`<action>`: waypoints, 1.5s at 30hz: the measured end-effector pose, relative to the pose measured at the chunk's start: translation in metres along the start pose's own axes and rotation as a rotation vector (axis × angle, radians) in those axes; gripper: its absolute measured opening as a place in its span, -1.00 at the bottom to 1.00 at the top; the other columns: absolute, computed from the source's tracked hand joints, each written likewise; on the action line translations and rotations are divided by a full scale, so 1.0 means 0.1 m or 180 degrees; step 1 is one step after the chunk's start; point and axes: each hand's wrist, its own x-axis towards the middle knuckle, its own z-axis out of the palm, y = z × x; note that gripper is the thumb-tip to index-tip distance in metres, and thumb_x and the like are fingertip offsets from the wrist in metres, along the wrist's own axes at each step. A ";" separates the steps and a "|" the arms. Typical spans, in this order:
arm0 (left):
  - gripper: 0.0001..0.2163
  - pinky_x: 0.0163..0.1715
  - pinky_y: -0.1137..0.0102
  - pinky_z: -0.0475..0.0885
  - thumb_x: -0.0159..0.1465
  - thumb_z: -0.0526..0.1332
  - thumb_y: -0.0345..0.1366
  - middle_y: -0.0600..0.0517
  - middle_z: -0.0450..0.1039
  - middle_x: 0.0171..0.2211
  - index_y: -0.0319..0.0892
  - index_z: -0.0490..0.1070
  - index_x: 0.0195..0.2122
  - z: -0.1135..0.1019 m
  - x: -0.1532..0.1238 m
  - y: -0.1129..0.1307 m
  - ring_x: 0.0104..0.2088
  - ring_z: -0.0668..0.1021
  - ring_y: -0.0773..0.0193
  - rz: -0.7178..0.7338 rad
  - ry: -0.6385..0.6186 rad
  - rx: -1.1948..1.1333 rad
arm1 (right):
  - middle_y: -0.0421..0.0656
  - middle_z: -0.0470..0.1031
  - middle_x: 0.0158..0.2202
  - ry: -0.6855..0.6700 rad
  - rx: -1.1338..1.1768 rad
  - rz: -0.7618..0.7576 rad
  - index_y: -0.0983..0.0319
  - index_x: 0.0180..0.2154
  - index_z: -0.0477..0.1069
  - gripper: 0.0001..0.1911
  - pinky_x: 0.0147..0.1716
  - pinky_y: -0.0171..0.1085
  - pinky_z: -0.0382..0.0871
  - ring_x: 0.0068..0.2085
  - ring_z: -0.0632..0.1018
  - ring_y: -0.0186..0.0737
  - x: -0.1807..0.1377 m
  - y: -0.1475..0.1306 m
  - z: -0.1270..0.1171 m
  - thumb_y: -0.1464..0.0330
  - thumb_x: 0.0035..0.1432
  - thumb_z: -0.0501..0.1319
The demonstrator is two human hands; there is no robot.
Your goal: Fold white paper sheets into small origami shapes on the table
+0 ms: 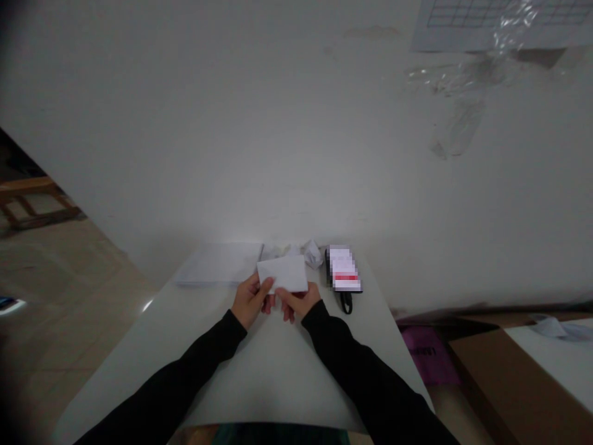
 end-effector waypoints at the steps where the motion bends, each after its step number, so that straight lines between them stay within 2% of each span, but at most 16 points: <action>1: -0.72 -0.78 0.58 0.20 0.22 0.05 -0.07 0.21 0.21 -0.74 -0.23 0.26 -0.33 0.01 -0.01 0.00 -0.78 0.30 0.49 0.0076 -0.0109 0.0012 | -0.26 0.27 -0.82 -0.0031 -0.0211 0.0063 0.30 -0.66 0.29 -0.56 -0.88 -0.44 0.14 -0.82 0.30 -0.41 -0.01 0.02 0.01 0.06 -0.07 0.21; 4: -0.73 -0.76 0.59 0.18 0.26 0.00 -0.12 0.24 0.15 -0.74 -0.23 0.24 -0.20 0.04 -0.02 -0.01 -0.77 0.25 0.50 0.0197 -0.0427 -0.0004 | -0.30 0.14 -0.90 0.0088 -0.0832 0.0095 0.25 -0.79 0.22 -0.44 -0.86 -0.45 0.09 -0.85 0.20 -0.48 -0.03 0.04 0.00 0.00 0.00 0.11; 7: -0.71 -0.79 0.59 0.15 0.26 0.00 -0.11 0.26 0.14 -0.75 -0.24 0.19 -0.13 0.05 -0.01 -0.02 -0.79 0.24 0.49 0.0097 -0.0665 -0.0149 | -0.29 0.10 -0.91 0.0145 -0.1185 0.0006 0.23 -0.87 0.13 -0.35 -0.81 -0.45 0.11 -0.85 0.17 -0.51 -0.05 0.02 -0.01 -0.03 0.05 0.03; 12: -0.70 -0.79 0.57 0.17 0.19 0.08 -0.06 0.23 0.18 -0.72 -0.23 0.19 -0.30 0.00 0.05 -0.04 -0.78 0.27 0.49 -0.0141 -0.0888 -0.0358 | -0.31 0.04 -0.92 0.0027 -0.0568 0.0066 0.19 -0.85 0.01 -0.34 -0.86 -0.42 0.02 -0.86 0.16 -0.47 -0.01 0.04 -0.02 -0.14 0.01 -0.05; 16: -0.72 -0.77 0.57 0.18 0.17 0.13 -0.09 0.19 0.24 -0.65 -0.22 0.16 -0.38 -0.06 0.10 -0.05 -0.75 0.31 0.50 -0.0176 -0.1026 -0.0522 | -0.34 -0.01 -0.92 0.0155 -0.0067 0.0132 0.17 -0.83 0.00 -0.36 -0.89 -0.40 0.01 -0.87 0.15 -0.43 0.05 0.10 -0.06 -0.17 -0.05 -0.03; 20: -0.72 -0.85 0.58 0.10 0.18 0.10 -0.07 0.14 0.32 -0.62 -0.23 0.19 -0.37 -0.13 0.11 0.00 -0.81 0.29 0.50 -0.0385 -0.1178 -0.0495 | -0.34 0.02 -0.90 0.0300 -0.0112 -0.0027 0.17 -0.81 0.04 -0.38 -0.89 -0.41 0.03 -0.86 0.14 -0.45 0.06 0.10 -0.08 -0.13 -0.02 0.00; 23: -0.68 -0.86 0.59 0.04 0.21 0.04 -0.06 0.16 0.27 -0.73 -0.26 0.26 -0.45 -0.19 0.11 0.04 -0.87 0.22 0.53 -0.0411 -0.1227 -0.0186 | -0.30 0.05 -0.91 0.0383 -0.0468 -0.0142 0.17 -0.84 0.05 -0.36 -0.86 -0.40 0.04 -0.85 0.16 -0.44 0.05 0.05 -0.10 -0.10 0.03 -0.02; 25: -0.66 -0.85 0.59 0.04 0.21 0.03 -0.06 0.19 0.21 -0.79 -0.27 0.27 -0.48 -0.22 0.12 0.05 -0.88 0.20 0.53 -0.0420 -0.1204 -0.0045 | -0.27 0.10 -0.91 0.0502 -0.0931 -0.0356 0.18 -0.88 0.09 -0.34 -0.81 -0.40 0.10 -0.83 0.20 -0.44 0.04 0.02 -0.12 -0.06 0.07 -0.02; 28: -0.70 -0.87 0.60 0.03 0.20 0.06 -0.06 0.17 0.29 -0.73 -0.26 0.26 -0.41 -0.23 0.12 0.03 -0.87 0.23 0.52 -0.0503 -0.1077 -0.0076 | -0.25 0.12 -0.92 0.0646 -0.1384 -0.0628 0.19 -0.91 0.12 -0.32 -0.72 -0.41 0.17 -0.82 0.21 -0.46 0.04 0.02 -0.13 -0.02 0.11 -0.03; 31: -0.70 -0.90 0.60 0.00 0.19 0.06 -0.04 0.22 0.25 -0.75 -0.22 0.21 -0.40 -0.21 0.11 0.01 -0.90 0.19 0.52 -0.0577 -0.0907 -0.0081 | -0.26 0.10 -0.92 0.0613 -0.1151 -0.0559 0.19 -0.89 0.10 -0.31 -0.78 -0.42 0.10 -0.84 0.20 -0.46 0.05 0.06 -0.11 -0.06 0.11 -0.10; 33: -0.69 -0.88 0.61 0.06 0.20 0.04 -0.03 0.23 0.21 -0.80 -0.22 0.21 -0.42 -0.18 0.10 0.00 -0.87 0.24 0.49 -0.0470 -0.0831 -0.0065 | -0.27 0.08 -0.92 0.0470 -0.0926 -0.0439 0.19 -0.87 0.08 -0.30 -0.83 -0.41 0.02 -0.84 0.20 -0.45 0.04 0.08 -0.10 -0.09 0.10 -0.13; 35: -0.68 -0.83 0.60 0.14 0.18 0.07 -0.03 0.18 0.26 -0.78 -0.24 0.23 -0.42 -0.15 0.09 0.00 -0.82 0.32 0.45 -0.0352 -0.0680 -0.0034 | -0.27 0.07 -0.92 0.0274 -0.0782 -0.0351 0.19 -0.87 0.09 -0.30 -0.85 -0.41 -0.01 -0.85 0.21 -0.43 0.04 0.09 -0.08 -0.11 0.08 -0.14; 37: -0.66 -0.83 0.58 0.14 0.12 0.14 -0.02 0.15 0.28 -0.77 -0.26 0.26 -0.44 -0.11 0.07 0.01 -0.81 0.32 0.46 -0.0346 -0.0394 0.0091 | -0.27 0.09 -0.91 0.0081 -0.0675 -0.0307 0.20 -0.86 0.11 -0.31 -0.84 -0.42 0.02 -0.84 0.22 -0.43 0.02 0.10 -0.07 -0.11 0.07 -0.12; 40: -0.65 -0.85 0.57 0.09 0.05 0.22 -0.03 0.17 0.23 -0.80 -0.26 0.29 -0.56 -0.08 0.04 0.03 -0.84 0.21 0.51 -0.0421 -0.0076 0.0310 | -0.28 0.13 -0.88 -0.0159 -0.0629 -0.0280 0.21 -0.82 0.15 -0.33 -0.79 -0.44 0.09 -0.81 0.25 -0.44 -0.01 0.12 -0.04 -0.09 0.09 -0.11; 42: -0.62 -0.85 0.56 0.08 0.06 0.20 -0.02 0.16 0.20 -0.83 -0.25 0.28 -0.66 -0.09 0.02 0.04 -0.85 0.19 0.51 -0.0439 -0.0134 0.0412 | -0.28 0.15 -0.87 -0.0182 -0.0686 -0.0296 0.22 -0.80 0.18 -0.34 -0.77 -0.45 0.10 -0.80 0.25 -0.46 -0.03 0.13 -0.01 -0.07 0.10 -0.11; 45: -0.45 -0.87 0.55 0.04 0.16 0.02 0.05 0.13 0.10 -0.91 -0.22 0.15 -0.84 -0.14 0.02 0.02 -0.89 0.16 0.50 -0.0465 -0.0284 0.0617 | -0.29 0.13 -0.87 -0.0114 -0.0634 -0.0314 0.22 -0.80 0.17 -0.35 -0.79 -0.44 0.09 -0.81 0.24 -0.45 -0.07 0.14 0.02 -0.07 0.10 -0.10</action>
